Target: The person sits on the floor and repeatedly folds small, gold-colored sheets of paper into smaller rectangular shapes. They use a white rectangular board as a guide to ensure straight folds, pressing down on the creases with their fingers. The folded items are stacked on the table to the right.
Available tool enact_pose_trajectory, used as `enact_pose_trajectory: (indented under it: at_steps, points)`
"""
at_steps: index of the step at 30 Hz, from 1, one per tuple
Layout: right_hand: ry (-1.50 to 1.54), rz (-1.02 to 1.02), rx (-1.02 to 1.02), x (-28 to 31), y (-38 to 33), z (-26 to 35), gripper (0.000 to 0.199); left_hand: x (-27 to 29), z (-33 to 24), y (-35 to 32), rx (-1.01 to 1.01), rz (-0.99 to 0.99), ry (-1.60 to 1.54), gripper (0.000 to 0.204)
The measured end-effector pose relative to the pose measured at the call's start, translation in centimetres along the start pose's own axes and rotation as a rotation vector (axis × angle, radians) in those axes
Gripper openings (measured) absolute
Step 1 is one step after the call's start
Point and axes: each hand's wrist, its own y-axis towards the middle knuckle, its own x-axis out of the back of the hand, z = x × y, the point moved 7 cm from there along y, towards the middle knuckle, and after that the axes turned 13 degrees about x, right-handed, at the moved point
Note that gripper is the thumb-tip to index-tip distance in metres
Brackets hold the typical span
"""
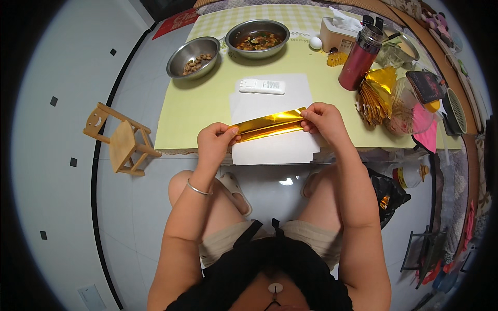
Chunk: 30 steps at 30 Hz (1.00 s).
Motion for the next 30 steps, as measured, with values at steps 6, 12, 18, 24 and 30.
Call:
enact_pose_trajectory:
  at_steps: [6, 12, 18, 24, 30]
  points:
    - [-0.406, 0.023, 0.058, 0.6, -0.4, 0.8, 0.023, 0.4, 0.1, 0.5, -0.192, -0.092, 0.381, 0.022]
    - [-0.62, 0.033, 0.171, 0.7, -0.6, 1.4, 0.022, -0.9, -2.2, -1.2, -0.362, -0.124, 0.569, 0.028]
    - [-0.818, 0.012, 0.158, -0.1, -1.2, 2.7, 0.025, -1.5, -2.6, -1.5, -0.434, -0.154, 0.652, 0.027]
    - [-1.015, 0.045, 0.125, -0.6, -1.2, 3.6, 0.023, -3.7, -4.7, -3.1, -0.606, -0.16, 0.942, 0.022]
    - [-1.283, -0.011, 0.676, -4.2, -2.8, 5.3, 0.034, -7.5, -4.3, -3.9, -0.939, 0.089, 1.323, 0.042]
